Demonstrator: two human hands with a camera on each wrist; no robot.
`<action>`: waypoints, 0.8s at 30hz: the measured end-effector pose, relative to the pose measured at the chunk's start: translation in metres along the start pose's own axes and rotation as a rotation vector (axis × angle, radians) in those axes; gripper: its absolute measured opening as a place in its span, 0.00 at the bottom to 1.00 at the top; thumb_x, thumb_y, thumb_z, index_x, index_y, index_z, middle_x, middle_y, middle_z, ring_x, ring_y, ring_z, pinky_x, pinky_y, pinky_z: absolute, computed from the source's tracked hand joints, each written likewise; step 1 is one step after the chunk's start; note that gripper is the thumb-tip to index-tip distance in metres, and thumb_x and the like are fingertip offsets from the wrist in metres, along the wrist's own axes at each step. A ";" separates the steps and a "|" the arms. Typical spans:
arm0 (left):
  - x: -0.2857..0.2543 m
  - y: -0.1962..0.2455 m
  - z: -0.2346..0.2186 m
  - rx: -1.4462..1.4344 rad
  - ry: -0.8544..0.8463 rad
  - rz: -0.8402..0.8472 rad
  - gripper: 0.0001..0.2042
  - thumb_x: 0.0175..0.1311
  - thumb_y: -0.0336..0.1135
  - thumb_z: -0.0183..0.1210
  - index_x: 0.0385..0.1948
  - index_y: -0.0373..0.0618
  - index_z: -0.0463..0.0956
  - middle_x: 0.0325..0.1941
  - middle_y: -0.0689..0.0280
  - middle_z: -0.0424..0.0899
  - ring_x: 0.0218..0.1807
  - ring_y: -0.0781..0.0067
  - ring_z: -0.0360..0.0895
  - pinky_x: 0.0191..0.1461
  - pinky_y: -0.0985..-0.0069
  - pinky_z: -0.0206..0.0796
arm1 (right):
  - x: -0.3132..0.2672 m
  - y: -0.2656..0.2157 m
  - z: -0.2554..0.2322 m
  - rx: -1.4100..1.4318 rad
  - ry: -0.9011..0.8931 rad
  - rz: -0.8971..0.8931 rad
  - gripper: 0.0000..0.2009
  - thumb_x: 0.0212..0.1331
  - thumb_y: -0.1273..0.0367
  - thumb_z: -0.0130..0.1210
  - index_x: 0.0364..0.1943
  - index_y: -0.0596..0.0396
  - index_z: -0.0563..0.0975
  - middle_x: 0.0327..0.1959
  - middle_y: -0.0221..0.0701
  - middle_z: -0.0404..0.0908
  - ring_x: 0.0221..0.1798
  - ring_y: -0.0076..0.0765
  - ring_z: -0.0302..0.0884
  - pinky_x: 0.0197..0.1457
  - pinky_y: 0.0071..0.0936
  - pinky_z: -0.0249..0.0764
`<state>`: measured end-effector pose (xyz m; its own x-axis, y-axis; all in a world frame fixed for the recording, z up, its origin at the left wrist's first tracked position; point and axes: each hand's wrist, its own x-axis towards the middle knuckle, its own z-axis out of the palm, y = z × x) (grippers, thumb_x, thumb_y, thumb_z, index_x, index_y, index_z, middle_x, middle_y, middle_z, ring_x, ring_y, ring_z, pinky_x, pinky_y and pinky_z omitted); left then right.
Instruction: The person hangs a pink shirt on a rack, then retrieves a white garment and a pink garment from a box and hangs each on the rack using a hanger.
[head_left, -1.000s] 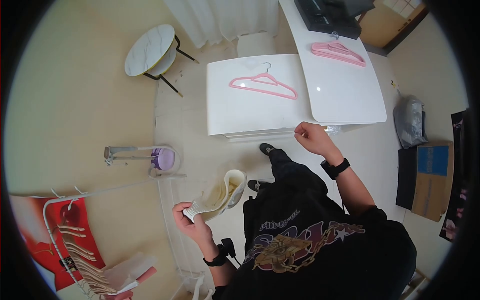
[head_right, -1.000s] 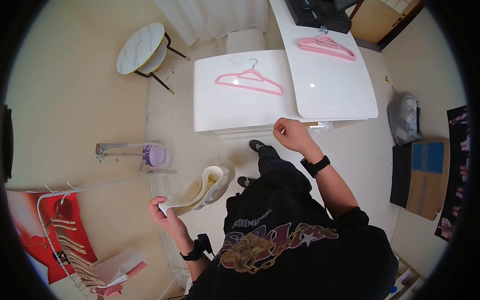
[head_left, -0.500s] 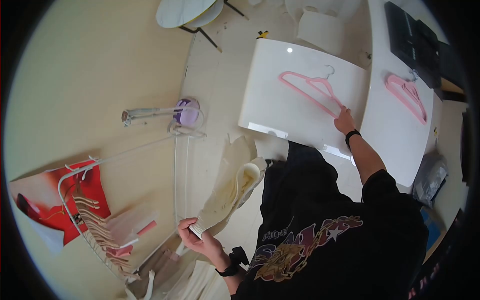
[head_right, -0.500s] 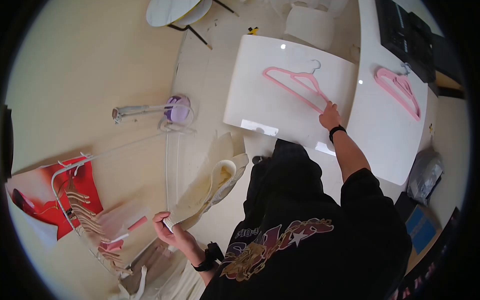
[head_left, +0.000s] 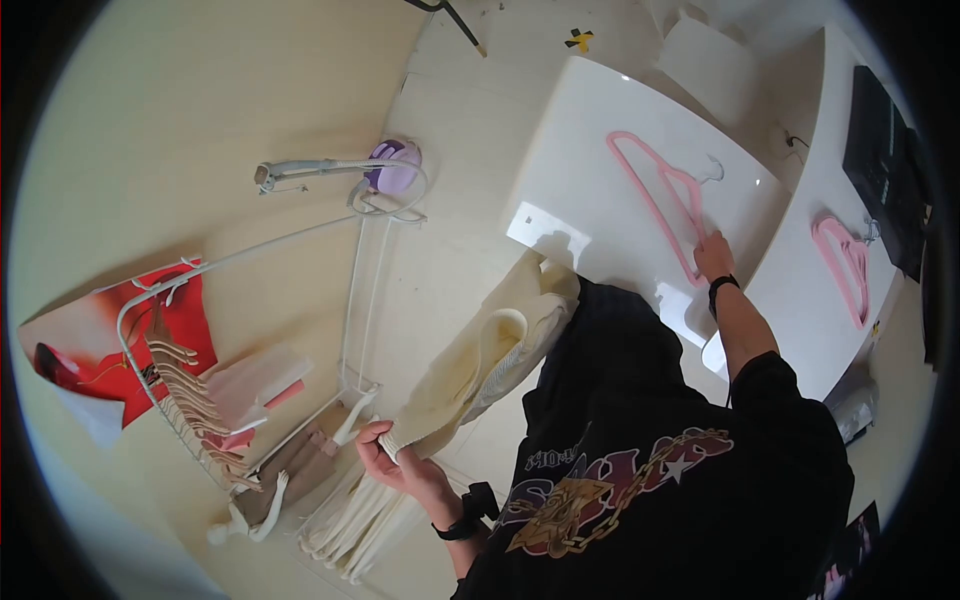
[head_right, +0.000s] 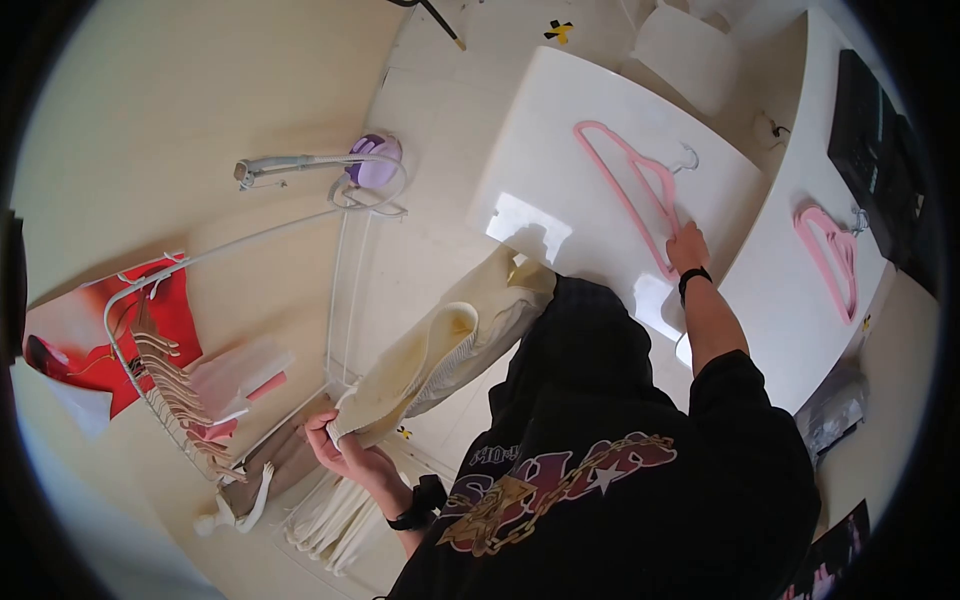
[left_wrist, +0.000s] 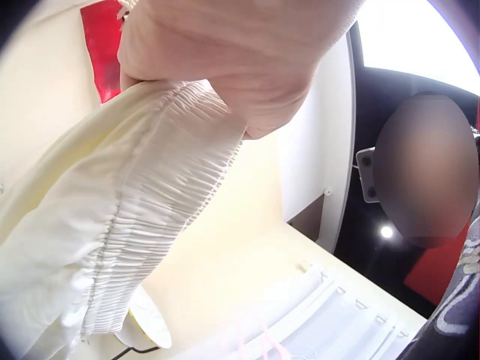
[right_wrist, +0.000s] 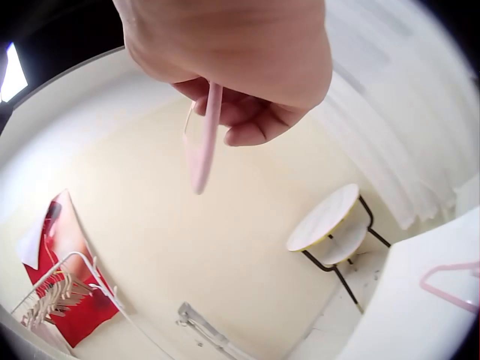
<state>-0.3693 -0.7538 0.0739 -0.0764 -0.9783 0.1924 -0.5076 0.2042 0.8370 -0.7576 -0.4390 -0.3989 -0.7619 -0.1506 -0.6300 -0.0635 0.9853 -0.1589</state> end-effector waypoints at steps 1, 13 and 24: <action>0.001 0.000 0.003 -0.006 -0.012 -0.010 0.06 0.68 0.26 0.54 0.44 0.41 0.76 0.43 0.68 0.79 0.47 0.77 0.77 0.58 0.77 0.69 | 0.000 -0.002 -0.007 -0.001 0.004 -0.008 0.21 0.66 0.65 0.60 0.58 0.61 0.73 0.53 0.55 0.85 0.57 0.65 0.87 0.59 0.56 0.85; 0.016 -0.013 -0.023 -0.188 0.038 -0.088 0.12 0.62 0.20 0.50 0.46 0.39 0.76 0.44 0.67 0.78 0.45 0.78 0.75 0.57 0.78 0.68 | -0.020 -0.014 -0.063 0.459 0.127 -0.283 0.11 0.66 0.64 0.59 0.43 0.58 0.79 0.28 0.36 0.81 0.33 0.39 0.77 0.38 0.40 0.73; 0.003 -0.097 -0.121 -0.410 0.214 -0.108 0.13 0.64 0.17 0.57 0.50 0.39 0.75 0.45 0.67 0.80 0.45 0.78 0.77 0.54 0.78 0.71 | -0.217 -0.208 -0.175 1.240 0.298 -0.852 0.05 0.73 0.78 0.53 0.48 0.56 0.75 0.29 0.23 0.70 0.27 0.18 0.65 0.36 0.22 0.69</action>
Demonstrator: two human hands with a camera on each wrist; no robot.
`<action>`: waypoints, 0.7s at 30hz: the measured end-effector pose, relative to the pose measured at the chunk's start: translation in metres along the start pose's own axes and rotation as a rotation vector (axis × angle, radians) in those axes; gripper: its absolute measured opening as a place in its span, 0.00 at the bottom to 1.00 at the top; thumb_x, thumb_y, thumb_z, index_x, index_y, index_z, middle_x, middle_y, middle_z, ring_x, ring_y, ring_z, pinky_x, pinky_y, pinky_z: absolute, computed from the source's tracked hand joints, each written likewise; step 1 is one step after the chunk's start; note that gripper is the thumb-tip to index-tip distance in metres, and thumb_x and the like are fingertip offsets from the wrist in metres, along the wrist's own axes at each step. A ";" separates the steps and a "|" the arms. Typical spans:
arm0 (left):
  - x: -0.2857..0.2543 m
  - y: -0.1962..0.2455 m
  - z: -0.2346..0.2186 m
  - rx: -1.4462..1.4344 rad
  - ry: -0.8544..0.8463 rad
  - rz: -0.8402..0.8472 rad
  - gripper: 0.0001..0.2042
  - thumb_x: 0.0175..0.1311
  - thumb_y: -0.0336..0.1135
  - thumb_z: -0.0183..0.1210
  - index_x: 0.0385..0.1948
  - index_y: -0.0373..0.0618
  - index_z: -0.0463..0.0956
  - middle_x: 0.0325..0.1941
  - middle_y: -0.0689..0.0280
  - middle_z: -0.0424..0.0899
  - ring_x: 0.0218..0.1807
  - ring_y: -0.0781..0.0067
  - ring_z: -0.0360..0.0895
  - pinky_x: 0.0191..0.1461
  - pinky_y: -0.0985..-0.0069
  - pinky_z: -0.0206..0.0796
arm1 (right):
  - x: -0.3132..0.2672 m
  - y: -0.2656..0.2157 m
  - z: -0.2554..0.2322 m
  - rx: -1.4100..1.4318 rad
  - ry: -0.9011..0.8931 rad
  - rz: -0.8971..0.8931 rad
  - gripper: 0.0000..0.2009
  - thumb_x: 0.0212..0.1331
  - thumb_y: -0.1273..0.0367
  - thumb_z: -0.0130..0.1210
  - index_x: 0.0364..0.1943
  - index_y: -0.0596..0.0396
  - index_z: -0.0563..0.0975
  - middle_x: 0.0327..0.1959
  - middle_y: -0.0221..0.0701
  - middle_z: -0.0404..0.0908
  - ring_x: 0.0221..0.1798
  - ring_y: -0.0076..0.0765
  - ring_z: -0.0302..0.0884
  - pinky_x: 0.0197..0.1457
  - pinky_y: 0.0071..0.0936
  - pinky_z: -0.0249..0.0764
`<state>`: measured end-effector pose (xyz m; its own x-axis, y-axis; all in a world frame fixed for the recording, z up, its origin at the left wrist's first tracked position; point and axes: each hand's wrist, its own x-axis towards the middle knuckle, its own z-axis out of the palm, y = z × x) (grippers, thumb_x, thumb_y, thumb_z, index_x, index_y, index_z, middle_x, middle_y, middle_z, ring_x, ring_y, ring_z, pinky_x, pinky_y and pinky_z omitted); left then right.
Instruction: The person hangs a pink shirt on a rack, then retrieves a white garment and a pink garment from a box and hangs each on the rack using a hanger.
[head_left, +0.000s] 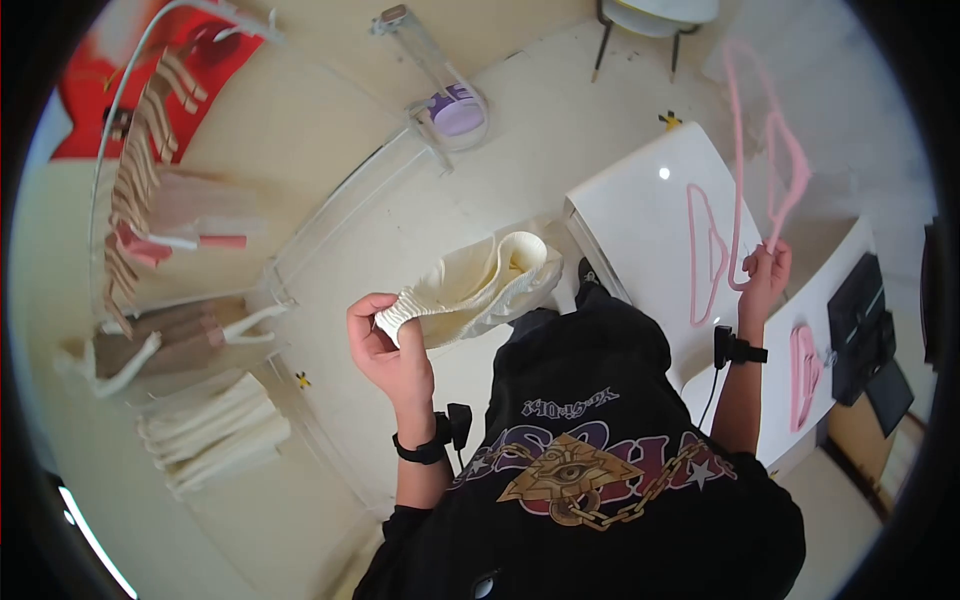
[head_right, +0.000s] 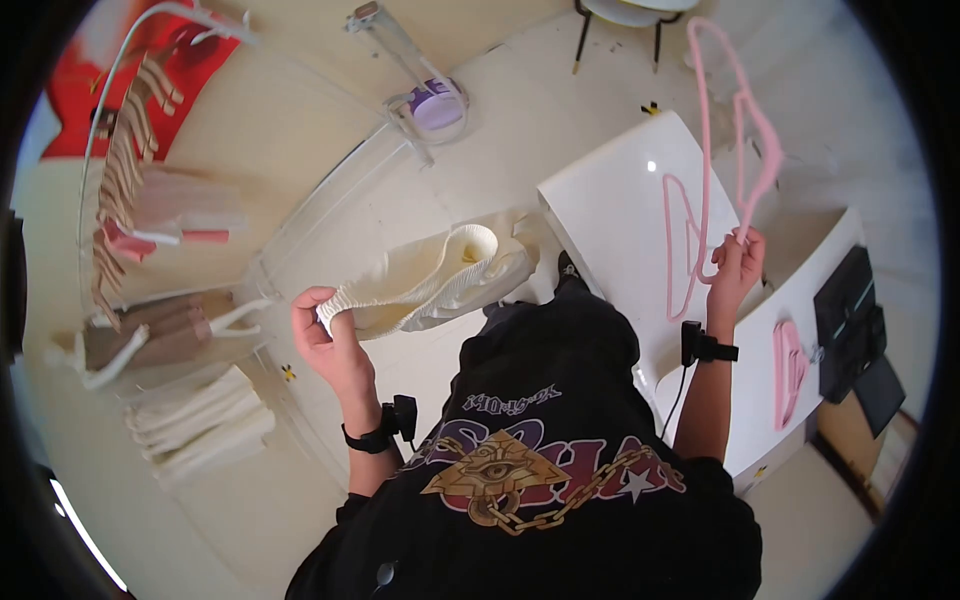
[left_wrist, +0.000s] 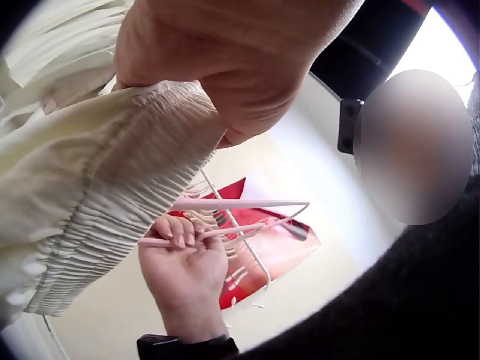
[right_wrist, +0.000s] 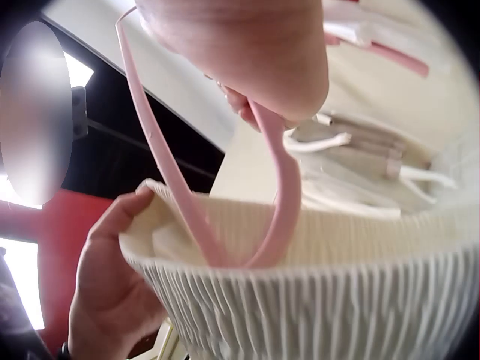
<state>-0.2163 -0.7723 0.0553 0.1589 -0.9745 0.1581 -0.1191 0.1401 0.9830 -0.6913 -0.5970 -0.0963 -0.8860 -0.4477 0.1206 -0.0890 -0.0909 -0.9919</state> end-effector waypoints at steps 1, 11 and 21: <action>0.002 -0.003 -0.017 -0.017 -0.003 -0.010 0.13 0.64 0.17 0.58 0.50 0.39 0.75 0.45 0.66 0.80 0.46 0.78 0.78 0.55 0.78 0.71 | 0.004 -0.013 0.016 0.049 -0.056 -0.082 0.04 0.77 0.74 0.53 0.50 0.57 0.74 0.34 0.28 0.74 0.30 0.21 0.69 0.40 0.26 0.73; -0.014 -0.035 -0.113 -0.003 0.250 -0.107 0.21 0.61 0.19 0.73 0.53 0.41 0.74 0.48 0.65 0.83 0.50 0.77 0.82 0.55 0.76 0.76 | 0.033 -0.145 0.286 0.631 -0.634 0.174 0.24 0.87 0.48 0.40 0.30 0.45 0.67 0.20 0.21 0.58 0.19 0.20 0.47 0.21 0.22 0.47; 0.019 -0.063 -0.080 0.110 0.713 -0.179 0.21 0.62 0.19 0.74 0.52 0.41 0.73 0.48 0.65 0.83 0.51 0.77 0.83 0.55 0.76 0.77 | -0.151 -0.047 0.555 0.886 -1.590 0.922 0.24 0.87 0.55 0.37 0.27 0.48 0.62 0.20 0.25 0.57 0.20 0.25 0.50 0.27 0.28 0.55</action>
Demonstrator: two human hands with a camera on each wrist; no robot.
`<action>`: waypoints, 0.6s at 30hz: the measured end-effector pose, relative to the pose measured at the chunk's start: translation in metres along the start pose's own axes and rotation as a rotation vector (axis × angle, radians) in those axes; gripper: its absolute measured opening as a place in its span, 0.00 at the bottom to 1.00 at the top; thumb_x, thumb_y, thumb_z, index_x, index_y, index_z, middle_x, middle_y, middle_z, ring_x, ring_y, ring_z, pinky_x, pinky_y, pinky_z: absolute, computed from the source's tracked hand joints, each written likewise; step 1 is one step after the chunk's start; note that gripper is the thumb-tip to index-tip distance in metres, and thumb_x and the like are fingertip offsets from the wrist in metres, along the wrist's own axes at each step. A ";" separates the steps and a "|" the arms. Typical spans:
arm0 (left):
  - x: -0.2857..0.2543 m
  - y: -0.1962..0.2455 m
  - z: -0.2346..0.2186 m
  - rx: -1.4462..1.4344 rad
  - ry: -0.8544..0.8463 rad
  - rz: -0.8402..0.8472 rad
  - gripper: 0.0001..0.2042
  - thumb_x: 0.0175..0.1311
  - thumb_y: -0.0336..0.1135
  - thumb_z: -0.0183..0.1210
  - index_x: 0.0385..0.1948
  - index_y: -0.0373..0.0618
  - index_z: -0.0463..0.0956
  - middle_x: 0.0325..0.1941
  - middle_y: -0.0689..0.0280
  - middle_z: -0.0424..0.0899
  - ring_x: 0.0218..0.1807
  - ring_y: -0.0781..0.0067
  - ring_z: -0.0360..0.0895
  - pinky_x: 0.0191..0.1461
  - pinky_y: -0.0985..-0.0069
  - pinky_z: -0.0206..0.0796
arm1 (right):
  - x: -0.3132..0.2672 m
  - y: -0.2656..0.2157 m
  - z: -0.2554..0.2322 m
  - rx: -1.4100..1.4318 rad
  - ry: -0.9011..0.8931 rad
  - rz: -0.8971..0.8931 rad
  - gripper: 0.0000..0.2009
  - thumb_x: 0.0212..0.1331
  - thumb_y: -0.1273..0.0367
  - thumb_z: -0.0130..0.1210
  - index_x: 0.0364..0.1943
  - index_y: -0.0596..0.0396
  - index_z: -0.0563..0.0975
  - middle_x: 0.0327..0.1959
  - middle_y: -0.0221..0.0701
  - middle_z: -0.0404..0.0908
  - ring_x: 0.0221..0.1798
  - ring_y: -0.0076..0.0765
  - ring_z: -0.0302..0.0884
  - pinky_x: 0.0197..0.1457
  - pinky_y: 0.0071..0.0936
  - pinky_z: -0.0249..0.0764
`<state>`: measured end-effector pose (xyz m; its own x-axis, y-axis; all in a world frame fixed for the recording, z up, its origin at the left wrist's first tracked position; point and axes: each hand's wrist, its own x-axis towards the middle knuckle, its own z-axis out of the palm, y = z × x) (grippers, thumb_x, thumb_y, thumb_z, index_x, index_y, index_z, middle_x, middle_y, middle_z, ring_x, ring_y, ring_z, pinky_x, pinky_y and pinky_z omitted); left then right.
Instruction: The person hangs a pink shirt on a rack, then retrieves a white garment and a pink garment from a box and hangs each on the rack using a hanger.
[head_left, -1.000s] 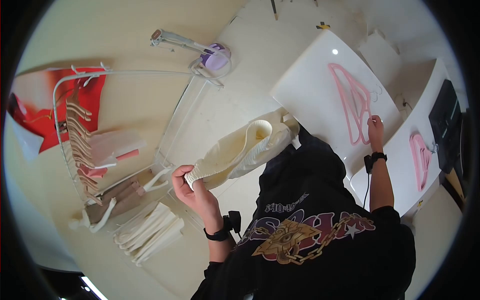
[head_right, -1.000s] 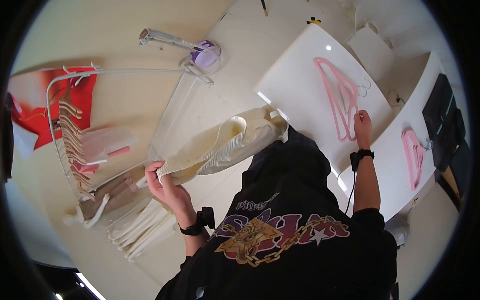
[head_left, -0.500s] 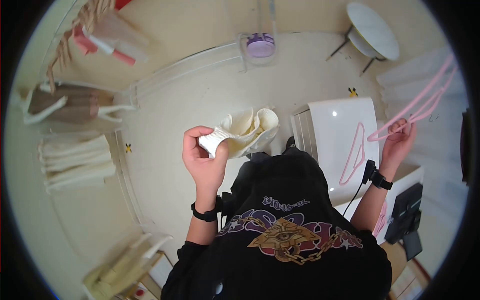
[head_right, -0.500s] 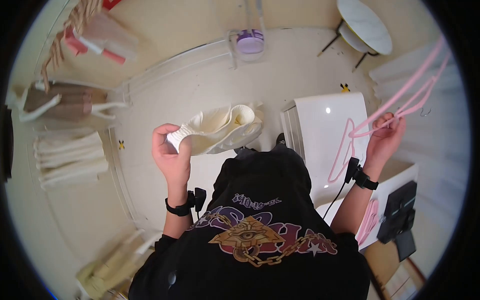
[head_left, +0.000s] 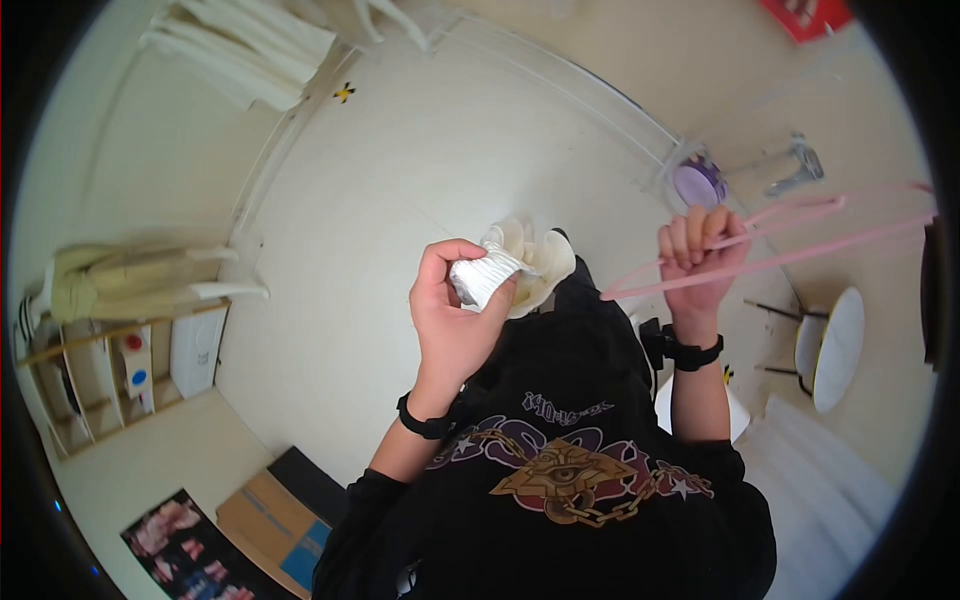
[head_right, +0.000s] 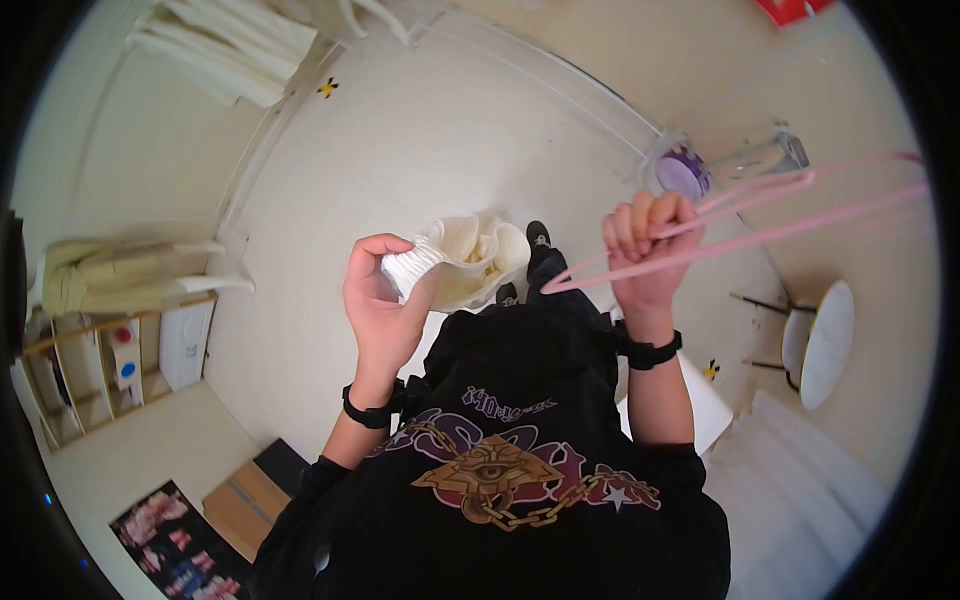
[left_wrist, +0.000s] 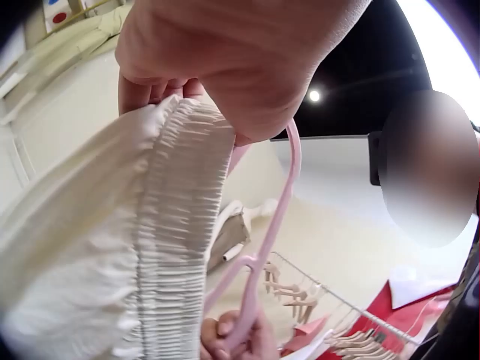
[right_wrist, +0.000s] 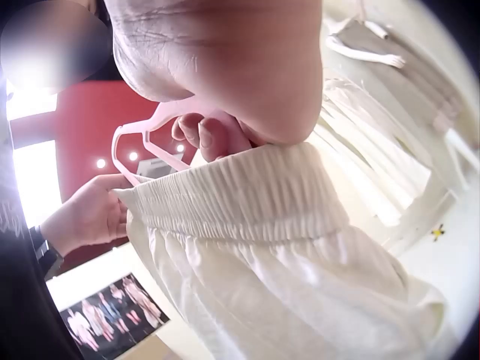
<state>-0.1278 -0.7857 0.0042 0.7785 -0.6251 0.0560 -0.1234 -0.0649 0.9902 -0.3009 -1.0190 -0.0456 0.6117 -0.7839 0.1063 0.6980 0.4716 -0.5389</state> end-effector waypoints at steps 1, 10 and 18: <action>0.000 -0.004 0.004 0.023 0.045 0.000 0.21 0.62 0.19 0.74 0.52 0.41 0.73 0.48 0.65 0.83 0.51 0.77 0.83 0.55 0.76 0.77 | 0.016 0.026 0.003 0.017 -0.048 0.042 0.23 0.87 0.55 0.38 0.27 0.48 0.62 0.21 0.25 0.57 0.22 0.26 0.51 0.29 0.29 0.55; 0.025 0.002 0.056 0.066 0.442 -0.005 0.19 0.64 0.16 0.67 0.53 0.40 0.72 0.51 0.65 0.80 0.53 0.77 0.79 0.60 0.76 0.73 | 0.067 0.147 -0.067 -0.362 -0.657 0.329 0.08 0.77 0.72 0.45 0.41 0.56 0.76 0.33 0.31 0.74 0.37 0.30 0.70 0.45 0.30 0.69; 0.081 0.015 -0.010 0.031 0.823 -0.142 0.16 0.68 0.17 0.63 0.54 0.39 0.72 0.51 0.64 0.81 0.52 0.77 0.80 0.57 0.77 0.76 | 0.167 0.187 -0.011 -0.399 -0.806 0.650 0.19 0.71 0.72 0.60 0.63 0.59 0.72 0.47 0.28 0.82 0.53 0.24 0.78 0.60 0.27 0.74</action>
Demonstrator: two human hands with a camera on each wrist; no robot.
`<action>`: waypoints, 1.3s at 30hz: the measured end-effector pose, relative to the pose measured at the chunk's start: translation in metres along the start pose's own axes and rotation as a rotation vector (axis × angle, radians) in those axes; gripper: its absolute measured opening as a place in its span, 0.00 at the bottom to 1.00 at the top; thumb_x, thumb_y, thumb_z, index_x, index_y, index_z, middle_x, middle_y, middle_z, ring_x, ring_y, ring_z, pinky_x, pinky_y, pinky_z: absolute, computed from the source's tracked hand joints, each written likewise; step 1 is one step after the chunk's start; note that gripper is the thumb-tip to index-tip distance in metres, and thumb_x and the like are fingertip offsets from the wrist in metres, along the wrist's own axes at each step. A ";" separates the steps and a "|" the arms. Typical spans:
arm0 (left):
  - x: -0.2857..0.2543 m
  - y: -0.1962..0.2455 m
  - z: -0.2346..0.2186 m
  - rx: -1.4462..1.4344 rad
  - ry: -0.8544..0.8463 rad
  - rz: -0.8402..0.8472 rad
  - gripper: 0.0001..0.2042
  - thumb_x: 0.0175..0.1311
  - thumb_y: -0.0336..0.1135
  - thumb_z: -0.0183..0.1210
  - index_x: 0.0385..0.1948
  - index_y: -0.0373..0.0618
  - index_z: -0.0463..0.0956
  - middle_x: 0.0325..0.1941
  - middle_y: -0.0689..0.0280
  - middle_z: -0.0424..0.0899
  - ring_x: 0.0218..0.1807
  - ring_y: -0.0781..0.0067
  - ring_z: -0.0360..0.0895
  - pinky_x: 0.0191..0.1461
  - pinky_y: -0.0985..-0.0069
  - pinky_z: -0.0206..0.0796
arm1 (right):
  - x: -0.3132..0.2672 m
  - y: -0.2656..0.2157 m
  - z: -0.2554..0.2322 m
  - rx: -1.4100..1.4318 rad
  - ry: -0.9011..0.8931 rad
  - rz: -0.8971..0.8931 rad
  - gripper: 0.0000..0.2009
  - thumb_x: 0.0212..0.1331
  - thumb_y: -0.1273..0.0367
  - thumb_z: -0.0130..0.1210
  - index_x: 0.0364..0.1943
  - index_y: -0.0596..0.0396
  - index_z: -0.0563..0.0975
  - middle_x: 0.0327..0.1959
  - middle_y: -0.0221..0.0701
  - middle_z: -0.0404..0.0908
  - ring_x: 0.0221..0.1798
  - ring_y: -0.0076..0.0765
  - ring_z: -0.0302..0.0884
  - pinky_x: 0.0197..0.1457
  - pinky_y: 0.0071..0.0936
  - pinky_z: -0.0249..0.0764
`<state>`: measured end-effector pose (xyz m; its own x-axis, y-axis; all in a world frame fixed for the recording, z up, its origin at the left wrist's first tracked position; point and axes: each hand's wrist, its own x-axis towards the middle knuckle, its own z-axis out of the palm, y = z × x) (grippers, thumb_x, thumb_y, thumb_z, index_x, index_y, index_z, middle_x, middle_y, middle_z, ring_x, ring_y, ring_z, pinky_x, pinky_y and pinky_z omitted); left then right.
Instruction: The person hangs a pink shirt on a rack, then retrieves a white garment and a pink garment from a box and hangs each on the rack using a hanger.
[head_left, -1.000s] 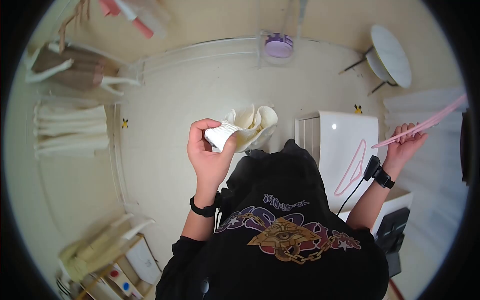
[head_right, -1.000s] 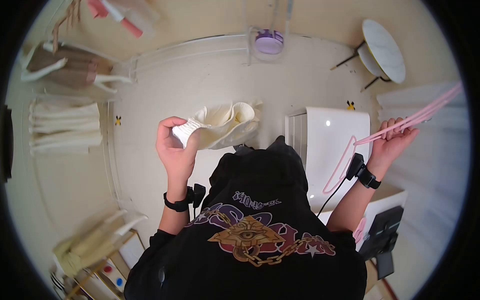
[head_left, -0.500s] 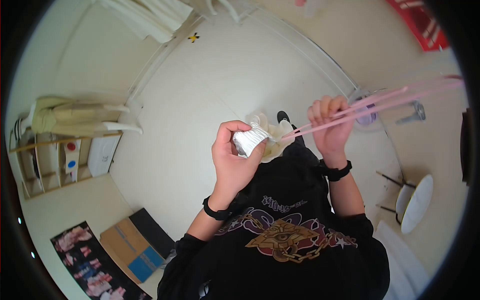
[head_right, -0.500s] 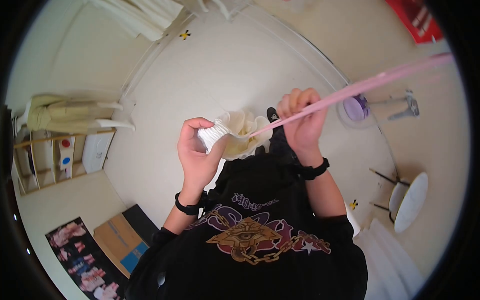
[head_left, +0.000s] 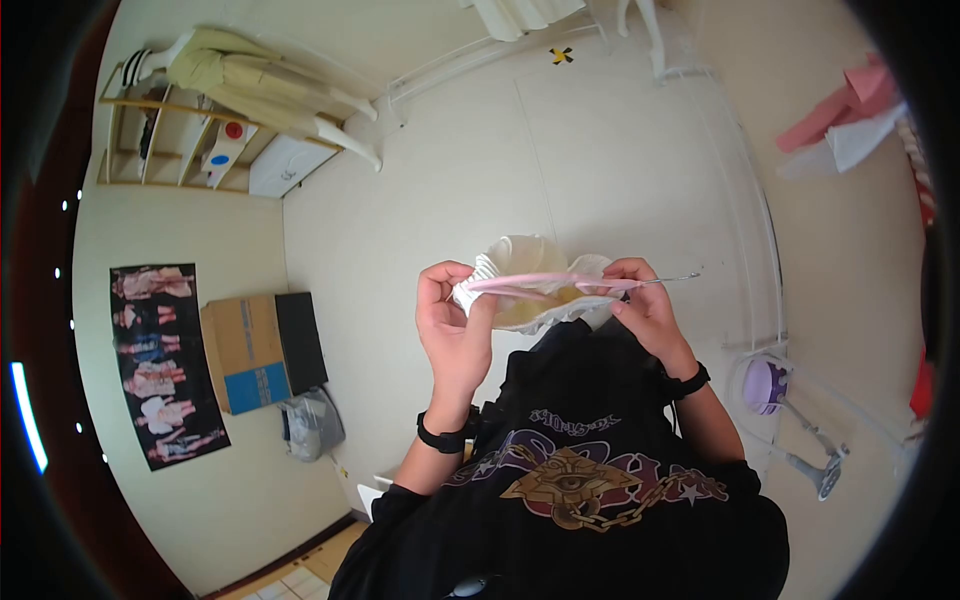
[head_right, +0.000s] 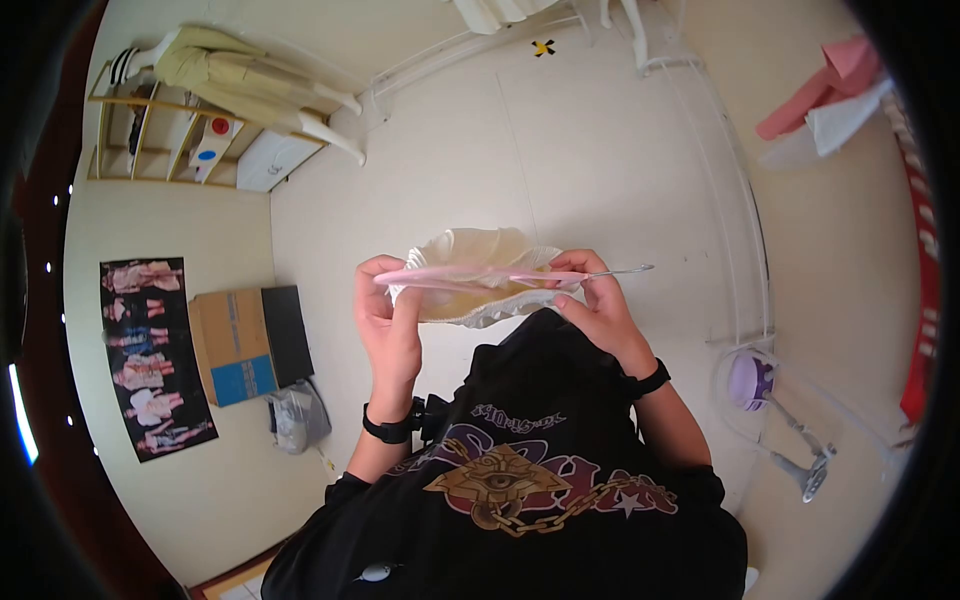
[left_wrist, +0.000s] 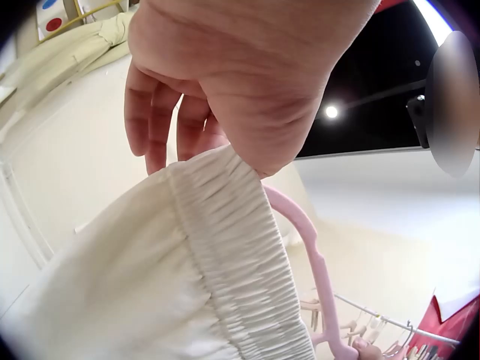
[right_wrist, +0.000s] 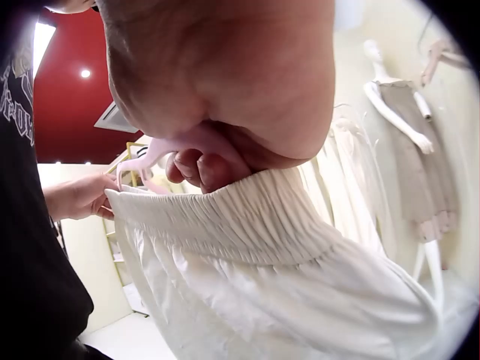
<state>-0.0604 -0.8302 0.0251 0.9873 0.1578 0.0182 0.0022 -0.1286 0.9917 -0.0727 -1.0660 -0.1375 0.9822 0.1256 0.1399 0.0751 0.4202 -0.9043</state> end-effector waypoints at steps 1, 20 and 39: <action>0.007 -0.001 -0.005 0.012 0.032 0.010 0.15 0.69 0.17 0.63 0.54 0.39 0.72 0.52 0.63 0.81 0.53 0.78 0.80 0.57 0.78 0.76 | 0.011 -0.003 -0.003 0.000 -0.028 0.016 0.19 0.71 0.72 0.60 0.63 0.59 0.72 0.47 0.28 0.82 0.53 0.24 0.78 0.60 0.27 0.74; 0.310 -0.072 -0.082 0.467 0.060 0.210 0.05 0.56 0.25 0.66 0.29 0.40 0.78 0.43 0.62 0.95 0.39 0.71 0.90 0.36 0.74 0.79 | 0.250 -0.022 0.008 -0.861 -0.051 0.034 0.16 0.76 0.67 0.61 0.30 0.63 0.75 0.24 0.40 0.71 0.25 0.45 0.68 0.32 0.40 0.67; 0.325 -0.076 -0.233 0.413 0.558 0.046 0.07 0.50 0.24 0.66 0.32 0.42 0.80 0.41 0.63 0.93 0.45 0.58 0.87 0.53 0.65 0.80 | 0.490 0.056 0.216 -0.826 -0.768 -0.059 0.12 0.72 0.66 0.67 0.31 0.59 0.83 0.22 0.36 0.75 0.25 0.40 0.73 0.29 0.36 0.67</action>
<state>0.2229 -0.5408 -0.0144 0.7586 0.6091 0.2315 0.1318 -0.4914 0.8609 0.3757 -0.7861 -0.0326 0.6286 0.7641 0.1450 0.4888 -0.2432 -0.8378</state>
